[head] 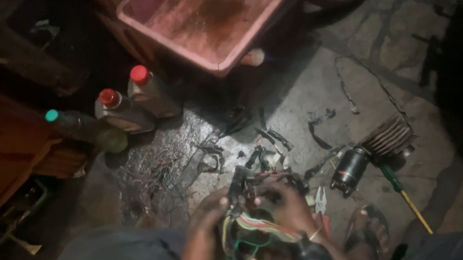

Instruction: The recorder is repairing or modifying a motorcycle's wiring harness and electrical components.

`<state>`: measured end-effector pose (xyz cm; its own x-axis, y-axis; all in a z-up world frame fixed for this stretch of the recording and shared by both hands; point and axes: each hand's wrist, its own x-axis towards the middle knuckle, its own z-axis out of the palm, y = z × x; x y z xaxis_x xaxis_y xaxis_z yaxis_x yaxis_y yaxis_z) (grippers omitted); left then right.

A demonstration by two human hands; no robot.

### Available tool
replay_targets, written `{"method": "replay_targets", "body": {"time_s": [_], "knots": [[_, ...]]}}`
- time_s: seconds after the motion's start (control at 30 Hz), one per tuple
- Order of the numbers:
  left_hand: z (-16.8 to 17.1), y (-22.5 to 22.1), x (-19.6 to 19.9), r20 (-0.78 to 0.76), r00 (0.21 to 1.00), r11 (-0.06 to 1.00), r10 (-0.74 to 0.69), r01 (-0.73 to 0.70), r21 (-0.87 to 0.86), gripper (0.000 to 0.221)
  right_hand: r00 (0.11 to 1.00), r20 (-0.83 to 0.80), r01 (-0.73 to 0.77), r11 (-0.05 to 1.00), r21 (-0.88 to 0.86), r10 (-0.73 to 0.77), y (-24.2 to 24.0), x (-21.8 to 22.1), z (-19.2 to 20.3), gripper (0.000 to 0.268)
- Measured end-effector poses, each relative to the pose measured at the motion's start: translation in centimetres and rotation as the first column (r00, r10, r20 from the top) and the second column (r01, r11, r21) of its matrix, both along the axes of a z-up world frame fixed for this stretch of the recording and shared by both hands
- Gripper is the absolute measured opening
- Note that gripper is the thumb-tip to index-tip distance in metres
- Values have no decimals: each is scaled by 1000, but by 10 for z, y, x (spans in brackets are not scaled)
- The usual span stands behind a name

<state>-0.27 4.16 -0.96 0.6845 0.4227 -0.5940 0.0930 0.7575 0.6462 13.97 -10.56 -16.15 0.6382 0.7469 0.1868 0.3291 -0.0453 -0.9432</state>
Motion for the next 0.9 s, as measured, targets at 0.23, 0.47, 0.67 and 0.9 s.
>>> {"method": "replay_targets", "body": {"time_s": [0.23, 0.47, 0.67, 0.9], "knots": [[-1, 6, 1, -146, 989, 930, -39, -18, -368, 34, 890, 120, 450, 807, -382, -440, -43, 42, 24, 22], [13, -6, 7, 38, 989, 941, -140, 145, -304, 30, 821, 30, 566, 806, -170, -570, -63, 34, 148, 28], [-2, -20, 18, 56, 961, 928, -271, 276, -252, 28, 959, -260, -32, 868, -495, -113, -46, -16, 190, 55], [3, -26, 27, -128, 926, 929, -356, 366, 62, 30, 984, -137, 53, 916, -398, -116, -34, -28, 172, 49]]}}
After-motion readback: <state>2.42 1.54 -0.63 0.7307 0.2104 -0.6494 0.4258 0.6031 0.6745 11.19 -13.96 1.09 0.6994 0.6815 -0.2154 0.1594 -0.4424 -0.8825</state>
